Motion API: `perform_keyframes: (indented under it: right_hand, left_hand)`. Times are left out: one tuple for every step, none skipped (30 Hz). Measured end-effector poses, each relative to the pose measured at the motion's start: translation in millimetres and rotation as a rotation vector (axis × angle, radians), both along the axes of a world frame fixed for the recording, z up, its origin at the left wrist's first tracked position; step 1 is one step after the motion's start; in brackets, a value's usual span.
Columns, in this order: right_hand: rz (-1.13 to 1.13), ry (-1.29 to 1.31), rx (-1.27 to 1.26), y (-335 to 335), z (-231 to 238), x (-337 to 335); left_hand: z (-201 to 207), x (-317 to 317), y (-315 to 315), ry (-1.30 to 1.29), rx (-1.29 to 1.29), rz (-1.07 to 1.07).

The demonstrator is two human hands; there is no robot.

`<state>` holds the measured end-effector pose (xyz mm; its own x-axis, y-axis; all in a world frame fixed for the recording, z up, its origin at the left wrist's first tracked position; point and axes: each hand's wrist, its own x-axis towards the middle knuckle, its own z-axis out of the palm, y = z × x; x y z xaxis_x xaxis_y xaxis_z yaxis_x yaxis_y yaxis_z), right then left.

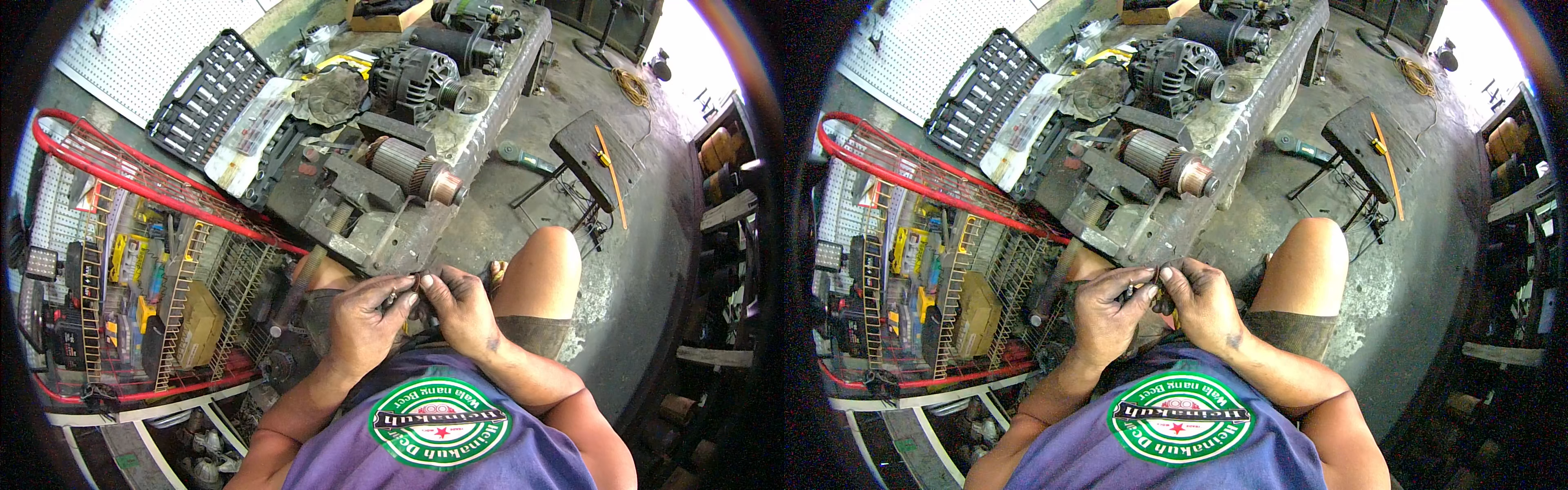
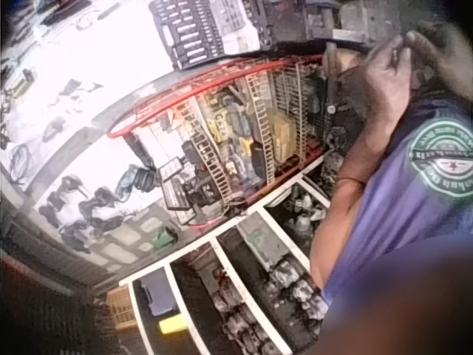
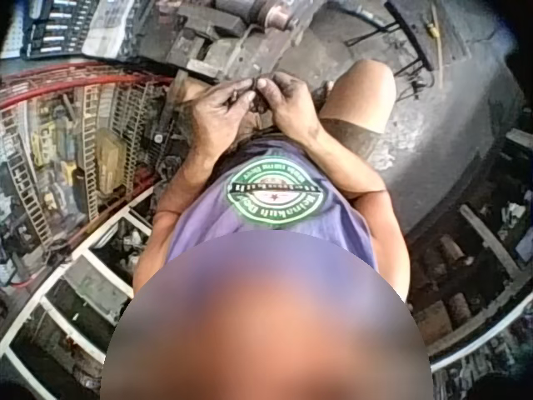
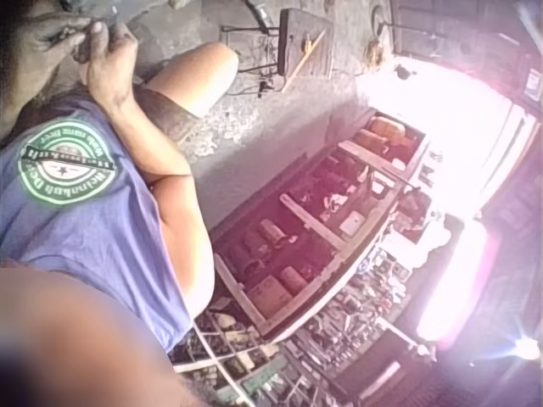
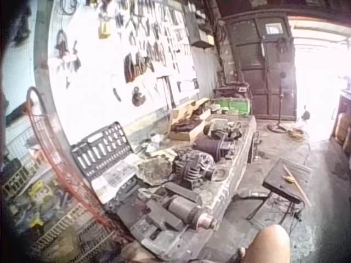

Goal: The person sits on the floor in a workshop and handles small mechanical parts, including bearings and screws. They open a yellow package to retrieve a bearing, examine it, and then search through a plastic container of hardware to find additional components.

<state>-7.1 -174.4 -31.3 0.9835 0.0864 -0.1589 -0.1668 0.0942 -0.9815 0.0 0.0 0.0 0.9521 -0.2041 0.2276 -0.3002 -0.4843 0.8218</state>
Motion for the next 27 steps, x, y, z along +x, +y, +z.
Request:
perform_keyframes:
  right_hand:
    - [0.004, 0.009, 0.006, 0, 0, 0]
    - [0.008, 0.017, 0.012, -1, 0, 0]
    - [0.009, 0.008, 0.004, 0, 1, 0]
    - [0.012, 0.0, -0.009, -1, 1, 0]
    - [0.014, -0.008, -0.021, -2, 1, 0]
    - [0.022, 0.002, 0.031, -2, 0, -1]
    - [0.029, 0.011, 0.083, -1, -1, -2]
    - [0.037, 0.018, 0.134, 0, -2, -2]
    - [0.018, 0.004, 0.122, 1, -4, -2]
    - [0.001, -0.013, 0.108, 2, -6, -2]
    - [-0.018, -0.036, 0.081, 3, -8, -3]
    - [-0.02, -0.029, 0.112, 5, -10, -4]
    - [-0.021, -0.033, 0.131, 5, -11, -4]
    - [-0.02, -0.04, 0.135, 5, -13, -4]
    - [-0.021, -0.049, 0.206, 6, -15, -3]
    - [-0.039, -0.064, 0.208, 7, -16, -4]
    - [-0.059, -0.071, 0.195, 8, -18, -4]
    - [-0.052, -0.086, 0.22, 8, -19, -4]
    - [-0.049, -0.092, 0.23, 8, -20, -3]
    - [-0.047, -0.098, 0.239, 9, -21, -3]
    - [-0.048, -0.111, 0.216, 9, -22, -3]
    - [-0.051, -0.123, 0.194, 9, -23, -4]
    - [-0.054, -0.136, 0.171, 10, -23, -4]
    - [-0.068, -0.151, 0.131, 11, -23, -5]
    - [-0.073, -0.164, 0.133, 12, -24, -5]
    - [-0.078, -0.175, 0.134, 13, -24, -6]
    - [-0.083, -0.186, 0.136, 14, -24, -7]
  left_hand:
    - [0, 0, 0, 0.007, -0.003, -0.002]
    - [-1, -1, 0, 0.002, -0.001, -0.005]
    - [0, 0, 2, 0.007, -0.004, -0.007]
    - [-1, 0, 1, 0.001, -0.009, -0.009]
    - [-2, 0, 1, -0.014, -0.004, -0.011]
    - [-1, -1, 1, 0.006, -0.012, -0.008]
    - [-1, -2, 2, 0.016, -0.012, -0.004]
    - [0, -2, 2, 0.023, -0.012, -0.001]
    - [-1, 0, 3, 0.023, -0.019, -0.006]
    - [-2, 1, 2, 0.022, -0.026, -0.01]
    - [-2, 2, 2, 0.011, -0.033, -0.013]
    - [-2, 2, 3, 0.008, -0.042, -0.022]
    - [-3, 1, 3, -0.01, -0.049, -0.028]
    - [-3, 1, 3, -0.04, -0.05, -0.03]
    - [-3, 1, 4, -0.026, -0.052, -0.031]
    - [-4, 2, 4, -0.021, -0.05, -0.03]
    - [-4, 2, 5, -0.029, -0.038, -0.031]
    - [-4, 1, 5, 0.023, -0.073, -0.035]
    - [-4, 0, 6, 0.023, -0.079, -0.032]
    - [-4, -1, 6, 0.023, -0.086, -0.031]
    - [-4, -2, 6, 0.012, -0.097, -0.032]
    - [-5, -2, 7, 0.017, -0.093, -0.04]
    - [-5, -3, 7, 0.035, -0.108, -0.037]
    - [-6, -4, 8, 0.045, -0.119, -0.035]
    - [-6, -3, 8, 0.043, -0.129, -0.032]
    - [-7, -3, 8, 0.038, -0.137, -0.035]
    - [-7, -3, 8, 0.058, -0.141, -0.029]
